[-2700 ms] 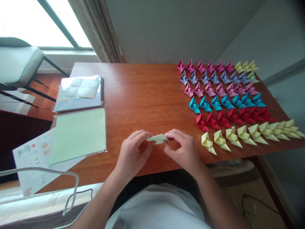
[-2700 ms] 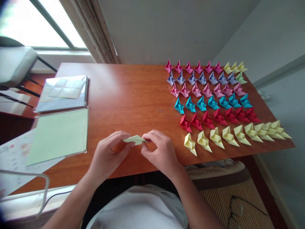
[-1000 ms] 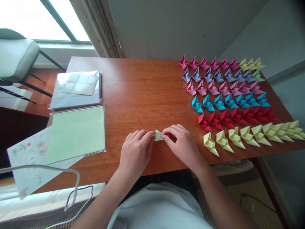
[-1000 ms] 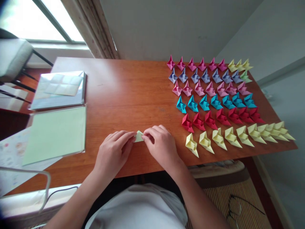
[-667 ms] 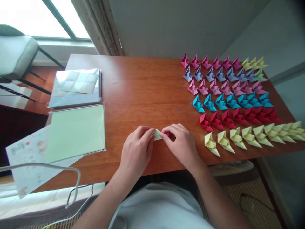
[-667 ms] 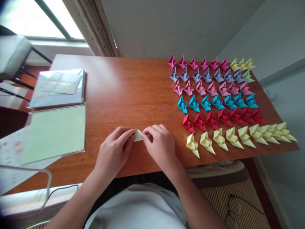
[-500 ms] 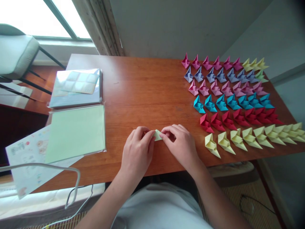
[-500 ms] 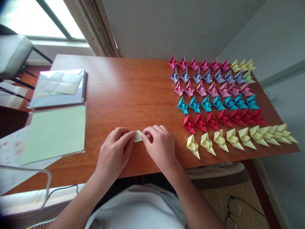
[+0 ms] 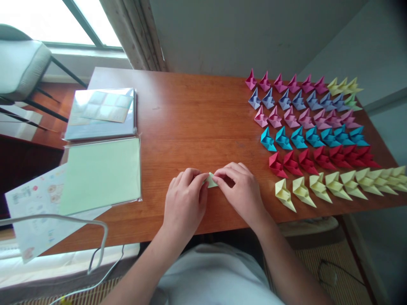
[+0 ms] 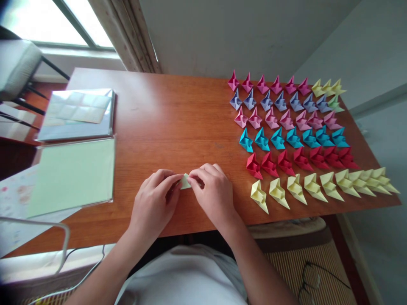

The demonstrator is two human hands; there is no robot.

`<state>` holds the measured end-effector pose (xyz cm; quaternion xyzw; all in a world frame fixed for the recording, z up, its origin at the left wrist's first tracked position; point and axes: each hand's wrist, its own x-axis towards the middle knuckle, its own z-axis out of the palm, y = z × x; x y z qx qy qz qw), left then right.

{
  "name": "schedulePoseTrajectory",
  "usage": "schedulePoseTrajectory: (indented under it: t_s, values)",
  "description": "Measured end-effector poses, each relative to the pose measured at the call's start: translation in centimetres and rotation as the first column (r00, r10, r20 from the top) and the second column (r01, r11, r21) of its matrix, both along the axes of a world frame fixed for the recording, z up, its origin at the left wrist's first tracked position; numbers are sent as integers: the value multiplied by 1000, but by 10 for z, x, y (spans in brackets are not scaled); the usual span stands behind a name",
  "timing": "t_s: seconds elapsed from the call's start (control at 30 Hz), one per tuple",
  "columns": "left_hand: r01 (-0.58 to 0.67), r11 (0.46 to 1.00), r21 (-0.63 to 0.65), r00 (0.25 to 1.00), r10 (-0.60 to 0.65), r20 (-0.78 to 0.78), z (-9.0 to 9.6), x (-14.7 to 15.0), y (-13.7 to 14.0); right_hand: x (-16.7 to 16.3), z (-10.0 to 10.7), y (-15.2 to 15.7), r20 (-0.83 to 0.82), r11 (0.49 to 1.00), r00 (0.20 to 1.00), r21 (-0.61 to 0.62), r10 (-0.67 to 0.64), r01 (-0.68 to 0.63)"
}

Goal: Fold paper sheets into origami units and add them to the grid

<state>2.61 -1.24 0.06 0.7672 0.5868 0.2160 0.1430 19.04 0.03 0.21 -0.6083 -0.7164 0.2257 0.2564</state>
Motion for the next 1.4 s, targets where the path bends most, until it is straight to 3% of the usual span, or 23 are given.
schedulePoseTrajectory:
  t_s: [0.27,0.53,0.73,0.97,1.2,1.4]
  values:
    - [-2,1000,-14,998,1,-64,2,3,-2,1,3,10,8,996,998,-62,62,-62]
    - [-18,1000,5,992,19,-124,7,0,-4,6,14,22,-15,958,967,-137,253,-252]
    - [17,1000,8,996,-16,-83,4,-5,-9,9,17,18,-4,949,961,-157,275,-272]
    - [86,996,-21,996,-87,-33,7,-11,-8,6,20,10,-114,948,954,-129,278,-292]
    - [187,977,-103,979,-176,107,13,-15,1,7,27,9,-180,924,912,-36,369,-381]
    - [152,963,-220,933,-67,352,20,-14,3,8,32,8,-322,944,893,10,314,-328]
